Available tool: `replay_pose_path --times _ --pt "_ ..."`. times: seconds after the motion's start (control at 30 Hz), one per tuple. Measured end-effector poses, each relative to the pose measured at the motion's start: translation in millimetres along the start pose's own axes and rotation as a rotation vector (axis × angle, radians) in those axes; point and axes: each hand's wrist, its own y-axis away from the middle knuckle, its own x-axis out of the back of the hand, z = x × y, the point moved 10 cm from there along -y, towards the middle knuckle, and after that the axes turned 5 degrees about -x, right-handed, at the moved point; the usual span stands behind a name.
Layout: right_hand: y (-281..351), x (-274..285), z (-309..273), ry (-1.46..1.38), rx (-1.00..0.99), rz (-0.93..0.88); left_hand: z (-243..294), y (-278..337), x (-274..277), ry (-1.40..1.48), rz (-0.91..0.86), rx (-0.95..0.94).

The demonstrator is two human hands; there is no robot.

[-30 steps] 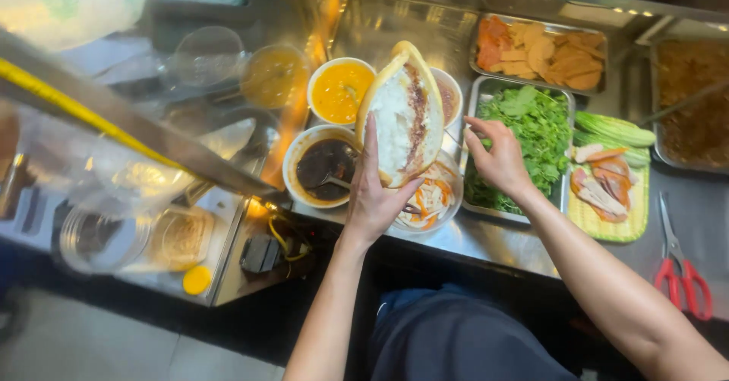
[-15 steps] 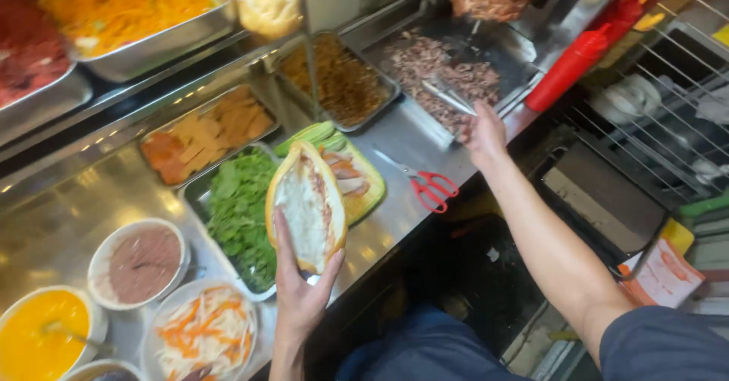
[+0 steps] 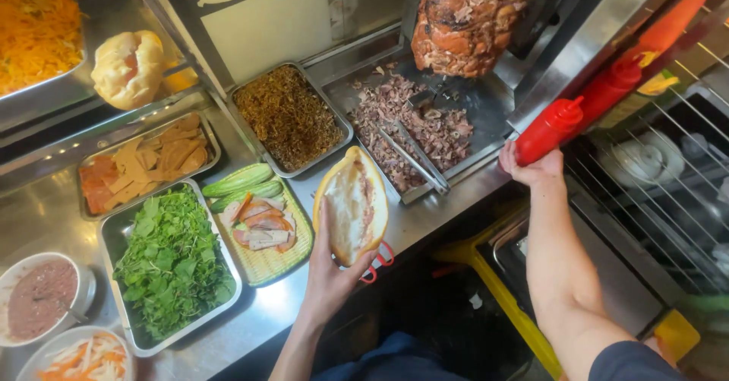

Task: Preparing a sandwich by cutting the bread, spreading pate and sauces, and adding various fillings.

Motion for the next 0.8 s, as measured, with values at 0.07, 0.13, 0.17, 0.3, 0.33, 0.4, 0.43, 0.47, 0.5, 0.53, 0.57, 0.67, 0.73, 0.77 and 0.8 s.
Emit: replay_pose_path --times 0.07,0.13,0.17,0.3,0.33,0.4,0.43,0.47,0.5,0.53,0.57,0.67,0.73,0.77,0.8 --pt "12.3 -10.8 10.1 -0.049 -0.02 -0.037 -12.2 -6.2 -8.2 -0.013 0.024 -0.016" --pt "26.3 -13.7 45.9 -0.095 -0.047 -0.06 -23.7 -5.8 -8.8 -0.031 0.055 -0.019" --pt "40.2 -15.3 45.1 0.049 0.234 -0.055 -25.0 -6.9 -9.6 -0.015 0.046 -0.053" --pt "100.5 -48.7 140.2 0.556 0.504 -0.275 -44.5 -6.2 -6.8 -0.044 0.064 -0.08" --pt "113.6 -56.0 165.9 0.573 0.488 -0.265 -51.0 -3.8 -6.5 -0.044 0.081 -0.062" --pt "143.6 -93.1 237.5 0.83 0.419 -0.472 -58.4 -1.2 -4.0 -0.078 0.098 -0.089" --pt "158.2 -100.4 254.6 0.842 0.398 -0.467 -61.0 1.8 -0.2 -0.082 0.115 -0.074" --pt "193.6 -125.5 262.5 1.008 0.687 -0.579 -62.9 4.5 3.2 -0.069 0.124 -0.065" --pt "233.5 -147.4 276.7 1.155 0.988 -0.685 -64.5 6.8 6.5 -0.055 0.133 -0.057" --pt "235.2 -141.1 289.7 1.158 0.972 -0.686 -66.9 11.2 10.3 -0.061 0.142 -0.047" --pt "257.8 -143.5 311.7 1.304 1.188 -0.813 -68.3 15.3 15.6 -0.072 0.166 -0.04" --pt "261.3 -133.0 372.4 1.567 1.447 -0.825 -69.3 15.2 27.3 -0.075 0.189 -0.033" --pt "240.3 -117.6 389.4 1.718 1.459 -0.696 -72.5 19.9 29.7 -0.057 0.197 -0.014" --pt "226.7 -107.6 384.9 1.748 1.416 -0.603 -76.5 22.5 30.0 -0.079 0.19 0.011" --pt "212.7 -99.3 382.0 1.778 1.368 -0.518 -79.7 25.2 32.6 -0.103 0.192 0.039"
